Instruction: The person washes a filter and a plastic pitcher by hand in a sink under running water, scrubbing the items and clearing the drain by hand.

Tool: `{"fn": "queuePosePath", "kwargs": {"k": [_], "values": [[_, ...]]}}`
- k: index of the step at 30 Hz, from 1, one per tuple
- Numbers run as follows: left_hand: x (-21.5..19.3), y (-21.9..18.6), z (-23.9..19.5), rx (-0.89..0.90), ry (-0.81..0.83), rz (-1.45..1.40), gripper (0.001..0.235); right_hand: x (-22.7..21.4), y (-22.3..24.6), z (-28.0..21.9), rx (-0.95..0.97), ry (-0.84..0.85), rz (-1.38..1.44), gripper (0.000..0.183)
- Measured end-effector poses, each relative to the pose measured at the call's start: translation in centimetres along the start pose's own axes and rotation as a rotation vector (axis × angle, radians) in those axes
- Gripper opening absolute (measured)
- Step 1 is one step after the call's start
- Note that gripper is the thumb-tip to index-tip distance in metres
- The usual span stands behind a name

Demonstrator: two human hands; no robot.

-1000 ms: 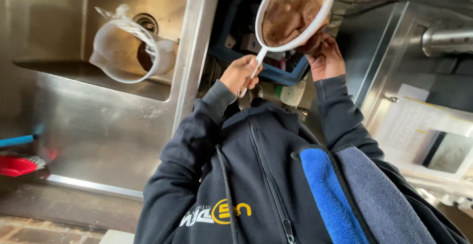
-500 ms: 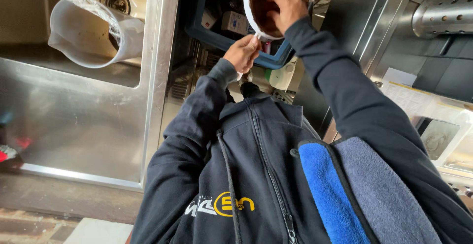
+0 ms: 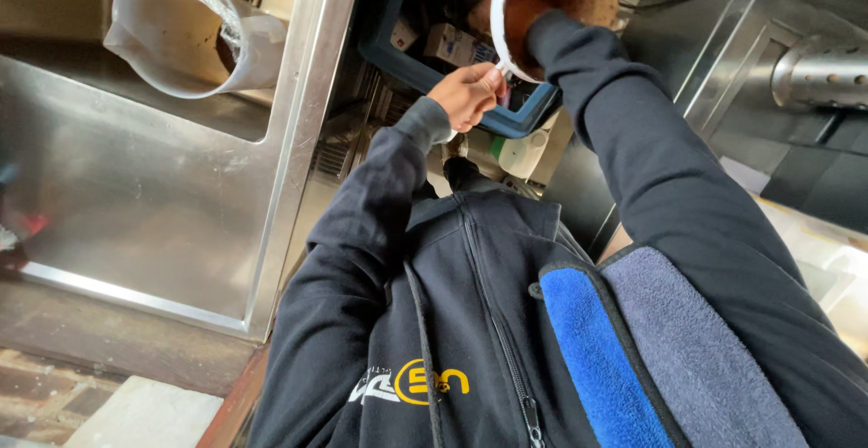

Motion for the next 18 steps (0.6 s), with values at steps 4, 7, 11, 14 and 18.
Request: {"fn": "queuePosePath", "kwargs": {"k": [4, 7, 11, 14, 18], "values": [[0.5, 0.6, -0.3, 0.016, -0.004, -0.019, 0.037, 0.0, -2.9, 0.6, 0.086, 0.000, -0.047, 0.032], [0.6, 1.3, -0.6, 0.043, 0.003, -0.048, 0.038, 0.4, -4.7, 0.5, 0.123, -0.024, -0.062, 0.032], [0.6, 1.5, -0.1, 0.049, -0.014, -0.020, 0.038, 1.0, -5.7, 1.2, 0.136, -0.017, -0.078, 0.031], [0.9, 1.7, -0.2, 0.068, -0.015, -0.040, 0.038, 2.3, -5.8, 1.5, 0.148, 0.023, -0.095, 0.031], [1.4, 1.8, -0.3, 0.082, 0.001, -0.038, 0.037, 3.8, -6.3, 1.5, 0.162, 0.071, -0.107, 0.031]]}}
Point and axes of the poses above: each hand's wrist, its own z-axis towards the middle knuckle, its own x-axis out of the palm, y = z × x, the point moved 8 cm from there along z, towards the middle knuckle, and after that the axes turned 13 degrees about z, right-handed, at the moved point
